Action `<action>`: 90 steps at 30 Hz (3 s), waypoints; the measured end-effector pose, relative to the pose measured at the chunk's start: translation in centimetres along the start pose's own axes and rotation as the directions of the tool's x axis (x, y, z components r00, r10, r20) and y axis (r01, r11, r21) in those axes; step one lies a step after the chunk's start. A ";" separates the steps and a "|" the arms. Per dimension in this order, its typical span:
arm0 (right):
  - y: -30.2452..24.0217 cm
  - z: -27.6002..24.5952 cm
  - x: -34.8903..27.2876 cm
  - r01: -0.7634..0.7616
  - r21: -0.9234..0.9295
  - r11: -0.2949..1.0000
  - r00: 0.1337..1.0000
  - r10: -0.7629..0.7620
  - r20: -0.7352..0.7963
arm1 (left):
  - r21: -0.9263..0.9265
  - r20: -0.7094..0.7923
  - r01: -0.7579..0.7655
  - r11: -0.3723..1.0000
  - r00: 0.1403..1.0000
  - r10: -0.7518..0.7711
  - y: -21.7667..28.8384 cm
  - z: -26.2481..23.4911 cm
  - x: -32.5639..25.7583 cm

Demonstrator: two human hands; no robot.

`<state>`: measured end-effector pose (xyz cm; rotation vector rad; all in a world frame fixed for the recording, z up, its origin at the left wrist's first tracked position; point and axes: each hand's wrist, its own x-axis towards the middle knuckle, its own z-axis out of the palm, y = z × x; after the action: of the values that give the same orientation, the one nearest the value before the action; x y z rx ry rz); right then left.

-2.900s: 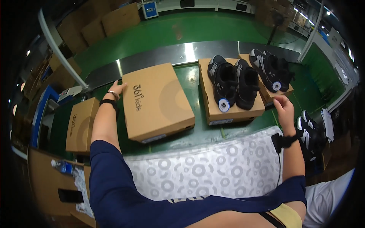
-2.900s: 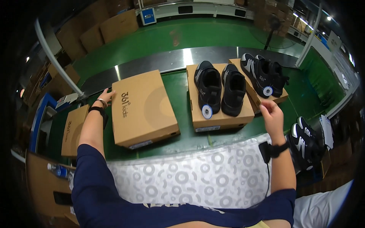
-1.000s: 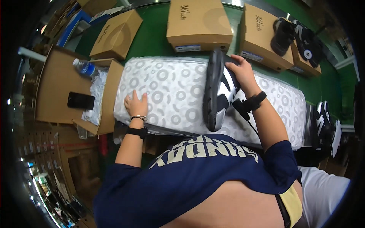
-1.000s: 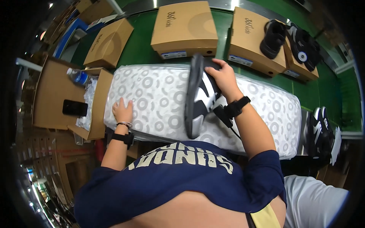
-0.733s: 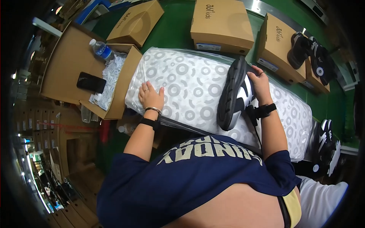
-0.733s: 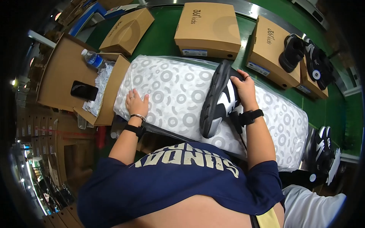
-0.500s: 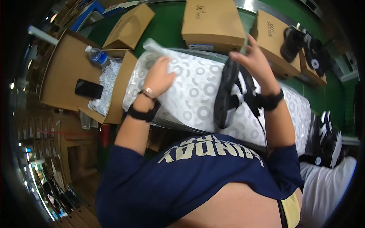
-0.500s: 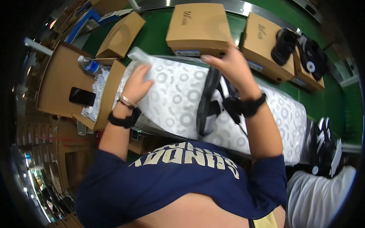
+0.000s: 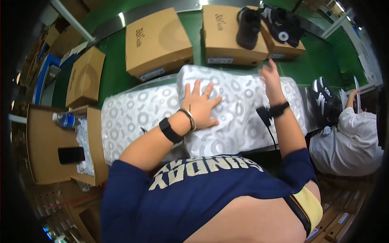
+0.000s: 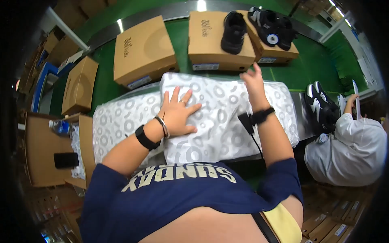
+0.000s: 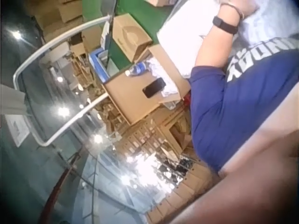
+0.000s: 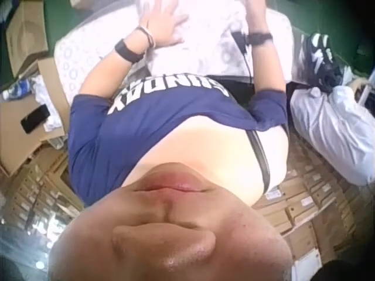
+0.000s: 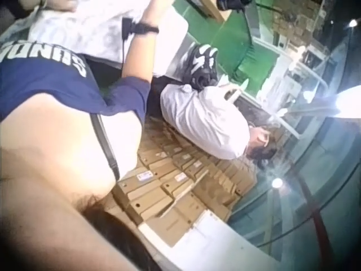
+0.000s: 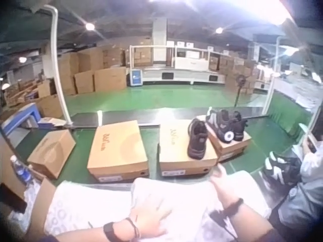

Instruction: Packing shoes into boxes on a conveyor belt in a factory setting.

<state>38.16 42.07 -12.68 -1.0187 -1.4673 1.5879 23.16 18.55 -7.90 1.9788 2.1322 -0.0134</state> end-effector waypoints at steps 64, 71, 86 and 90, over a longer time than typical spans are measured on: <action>0.6 3.4 5.7 0.415 -0.438 0.798 0.886 -0.463 -0.004 | 0.035 -0.124 0.311 0.950 0.944 -0.305 -4.4 -1.7 5.6; 0.2 -0.7 0.2 -0.251 -0.003 0.968 0.954 0.248 0.168 | -0.016 -0.393 0.154 0.988 0.908 -0.148 -6.3 -0.1 5.1; -10.6 3.9 -0.7 -0.114 0.077 0.991 0.670 0.019 0.742 | -0.981 -0.179 -0.192 -0.031 0.954 -0.241 -9.0 -8.9 4.3; -8.2 9.1 9.0 -0.100 -0.104 0.990 0.823 0.141 0.550 | -0.985 -0.091 -0.137 -0.104 0.928 -0.361 -21.5 -4.9 14.3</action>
<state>26.14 47.07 -4.81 -0.7191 -1.8830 2.0556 0.35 31.55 -8.87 0.7166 1.3672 1.5776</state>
